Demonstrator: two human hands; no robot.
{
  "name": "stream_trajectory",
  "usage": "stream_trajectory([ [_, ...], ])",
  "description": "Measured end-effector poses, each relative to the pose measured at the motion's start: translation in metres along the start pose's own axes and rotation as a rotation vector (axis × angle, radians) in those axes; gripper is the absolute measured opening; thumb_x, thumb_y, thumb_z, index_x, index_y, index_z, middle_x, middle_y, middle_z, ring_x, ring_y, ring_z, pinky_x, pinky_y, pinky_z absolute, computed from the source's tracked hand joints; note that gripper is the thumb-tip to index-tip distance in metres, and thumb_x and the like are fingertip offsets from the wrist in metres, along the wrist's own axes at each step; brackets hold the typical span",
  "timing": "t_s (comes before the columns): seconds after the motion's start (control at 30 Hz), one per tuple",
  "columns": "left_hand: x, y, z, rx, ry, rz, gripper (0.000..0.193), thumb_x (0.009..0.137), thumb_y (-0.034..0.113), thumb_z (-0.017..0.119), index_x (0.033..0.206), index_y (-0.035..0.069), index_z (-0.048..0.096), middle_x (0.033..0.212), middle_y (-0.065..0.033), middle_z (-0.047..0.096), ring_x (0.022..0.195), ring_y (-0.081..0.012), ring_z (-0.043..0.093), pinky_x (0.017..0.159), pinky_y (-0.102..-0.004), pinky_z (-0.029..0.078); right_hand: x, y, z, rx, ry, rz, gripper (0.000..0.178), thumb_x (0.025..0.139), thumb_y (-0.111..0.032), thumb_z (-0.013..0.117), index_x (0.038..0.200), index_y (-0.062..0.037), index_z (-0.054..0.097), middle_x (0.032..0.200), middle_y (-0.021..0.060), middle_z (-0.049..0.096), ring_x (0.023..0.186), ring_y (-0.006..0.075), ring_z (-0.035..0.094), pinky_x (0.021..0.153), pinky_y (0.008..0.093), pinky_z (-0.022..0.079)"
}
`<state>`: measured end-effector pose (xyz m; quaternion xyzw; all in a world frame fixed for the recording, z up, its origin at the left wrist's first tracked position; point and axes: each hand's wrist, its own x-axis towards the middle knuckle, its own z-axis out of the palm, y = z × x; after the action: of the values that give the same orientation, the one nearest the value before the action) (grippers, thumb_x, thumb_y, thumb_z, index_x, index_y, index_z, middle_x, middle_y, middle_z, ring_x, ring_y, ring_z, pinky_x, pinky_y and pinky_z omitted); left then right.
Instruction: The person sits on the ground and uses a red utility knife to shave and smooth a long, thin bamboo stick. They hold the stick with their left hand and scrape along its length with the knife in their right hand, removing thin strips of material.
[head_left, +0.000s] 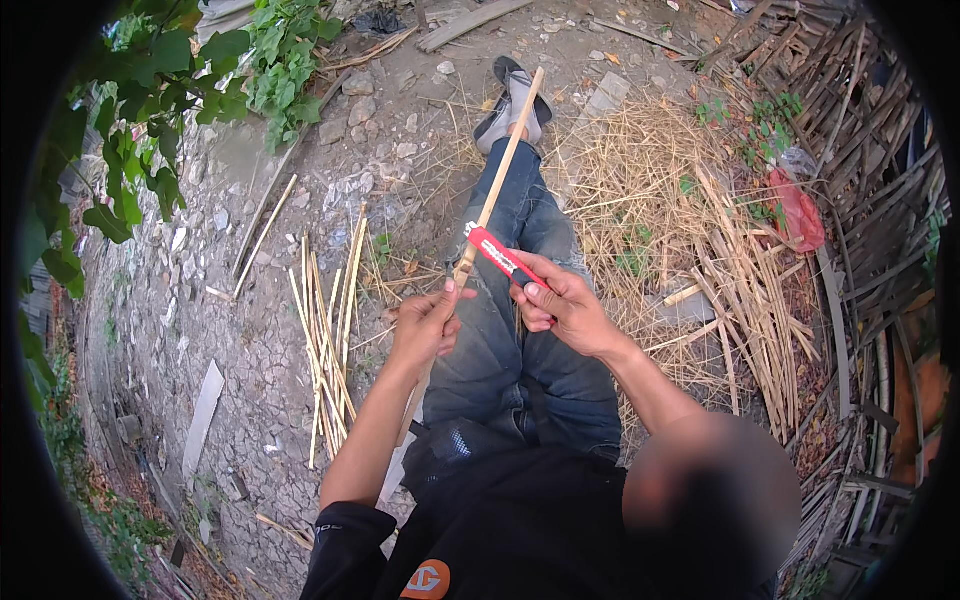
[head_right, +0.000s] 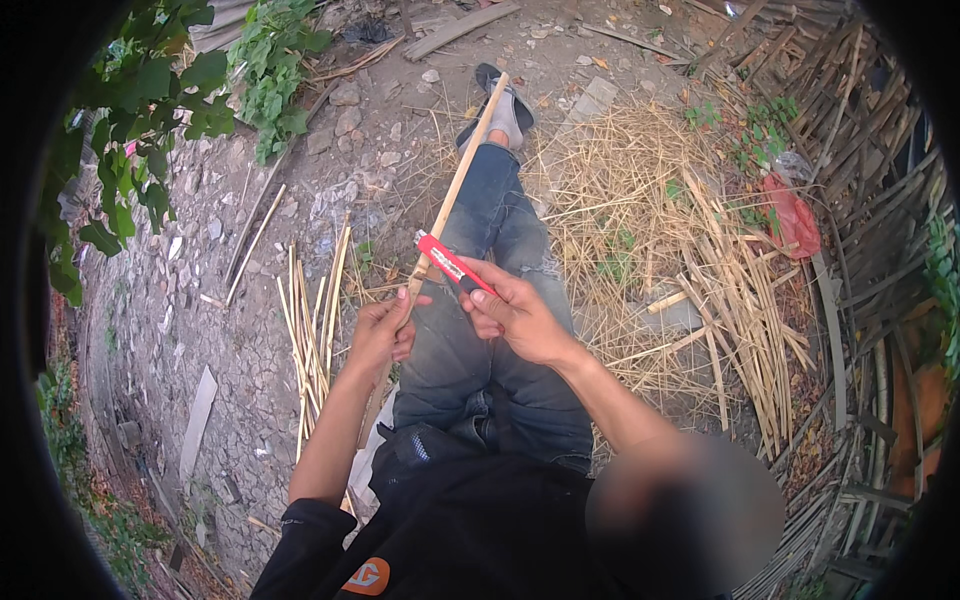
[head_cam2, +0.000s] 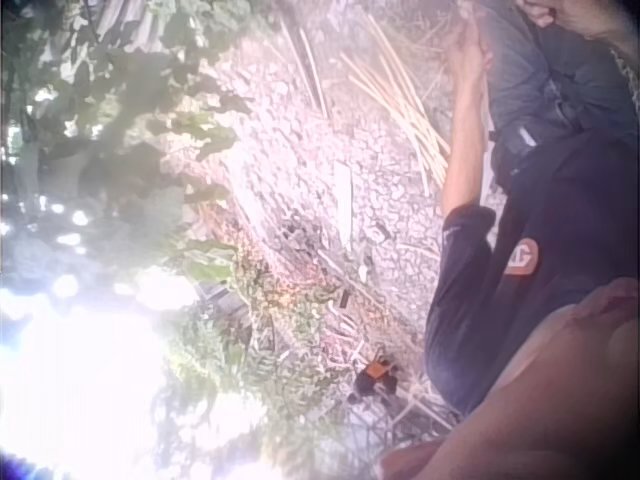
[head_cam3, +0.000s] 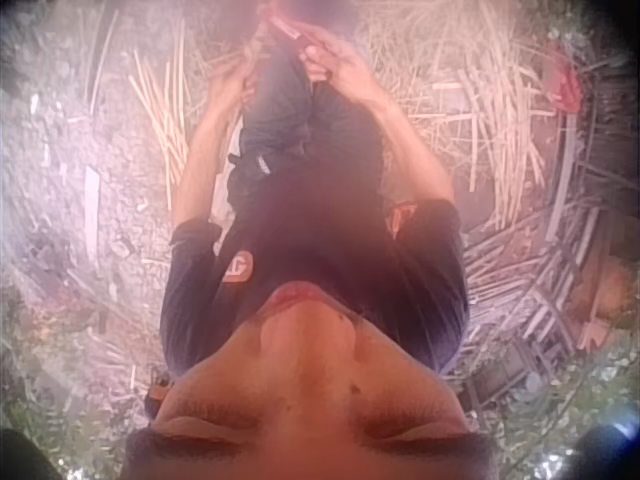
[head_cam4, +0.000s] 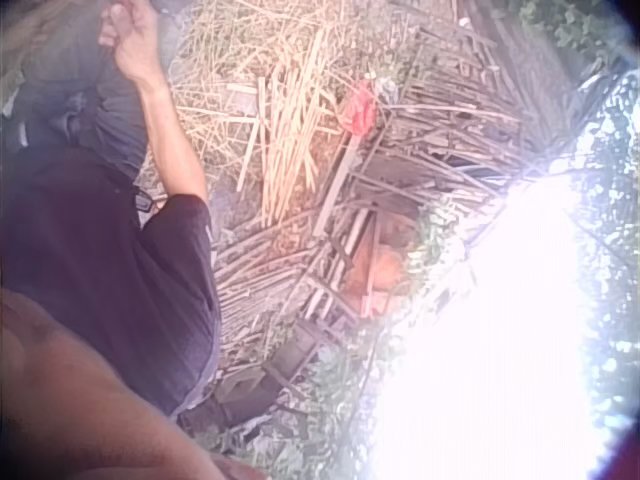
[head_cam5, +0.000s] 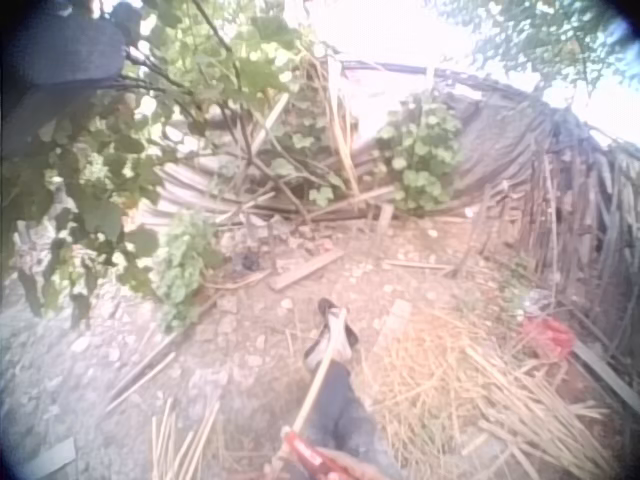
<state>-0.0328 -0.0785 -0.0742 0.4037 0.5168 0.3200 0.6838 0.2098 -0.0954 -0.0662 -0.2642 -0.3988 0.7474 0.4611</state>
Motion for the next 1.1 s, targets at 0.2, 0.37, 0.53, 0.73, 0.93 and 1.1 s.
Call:
stream_trajectory([
  [0.2, 0.002, -0.002, -0.002, -0.010, -0.006, -0.002, 0.058, 0.107, 0.051, 0.055, 0.123, -0.003, 0.069, 0.059, 0.0040, 0.040, 0.045, -0.0063, 0.036, 0.043, -0.0253, 0.028, -0.001, 0.001, 0.000, 0.017, -0.004, -0.019, 0.053, 0.110, -0.012, 0.051, 0.159, -0.0031, 0.035, 0.102, 0.0045, 0.054, 0.070, 0.0064, 0.039, 0.061, 0.0231, 0.036],
  [0.37, 0.000, -0.002, -0.002, -0.010, 0.002, -0.007, 0.057, 0.107, 0.051, 0.054, 0.123, -0.003, 0.069, 0.059, 0.0040, 0.040, 0.045, -0.0063, 0.036, 0.043, -0.0254, 0.028, -0.001, 0.001, -0.001, 0.023, 0.019, -0.002, 0.051, 0.111, -0.013, 0.049, 0.159, -0.0026, 0.036, 0.100, 0.0047, 0.055, 0.069, 0.0060, 0.039, 0.059, 0.0232, 0.036],
  [0.53, -0.001, -0.002, -0.002, -0.002, 0.008, -0.003, 0.057, 0.107, 0.051, 0.055, 0.122, -0.002, 0.069, 0.059, 0.0040, 0.040, 0.046, -0.0062, 0.036, 0.044, -0.0253, 0.028, -0.001, 0.001, 0.003, -0.060, 0.025, 0.003, 0.052, 0.112, -0.013, 0.047, 0.161, -0.0036, 0.033, 0.104, 0.0059, 0.058, 0.068, 0.0061, 0.039, 0.059, 0.0233, 0.038],
  [0.73, -0.002, -0.002, 0.001, -0.027, -0.003, 0.001, 0.056, 0.107, 0.051, 0.056, 0.120, -0.002, 0.070, 0.059, 0.0042, 0.042, 0.046, -0.0052, 0.036, 0.044, -0.0246, 0.027, -0.001, 0.005, 0.001, -0.055, 0.004, -0.020, 0.055, 0.111, -0.012, 0.047, 0.163, -0.0051, 0.030, 0.113, 0.0071, 0.062, 0.069, 0.0063, 0.040, 0.063, 0.0232, 0.041],
  [0.93, -0.006, 0.002, 0.009, -0.068, -0.006, 0.010, 0.054, 0.106, 0.049, 0.058, 0.119, -0.001, 0.070, 0.060, 0.0055, 0.041, 0.046, -0.0042, 0.035, 0.044, -0.0247, 0.027, -0.001, 0.006, 0.002, -0.078, -0.006, -0.013, 0.057, 0.110, -0.009, 0.047, 0.163, -0.0019, 0.028, 0.122, 0.0119, 0.064, 0.076, 0.0087, 0.045, 0.066, 0.0246, 0.040],
  [1.1, -0.005, 0.003, 0.020, -0.127, -0.060, 0.065, 0.043, 0.105, 0.043, 0.063, 0.114, 0.001, 0.069, 0.061, 0.0066, 0.043, 0.045, -0.0026, 0.034, 0.042, -0.0233, 0.025, -0.002, 0.009, 0.009, -0.038, -0.081, 0.039, 0.057, 0.110, -0.009, 0.046, 0.164, -0.0049, 0.029, 0.119, 0.0081, 0.065, 0.076, 0.0066, 0.047, 0.066, 0.0220, 0.041],
])
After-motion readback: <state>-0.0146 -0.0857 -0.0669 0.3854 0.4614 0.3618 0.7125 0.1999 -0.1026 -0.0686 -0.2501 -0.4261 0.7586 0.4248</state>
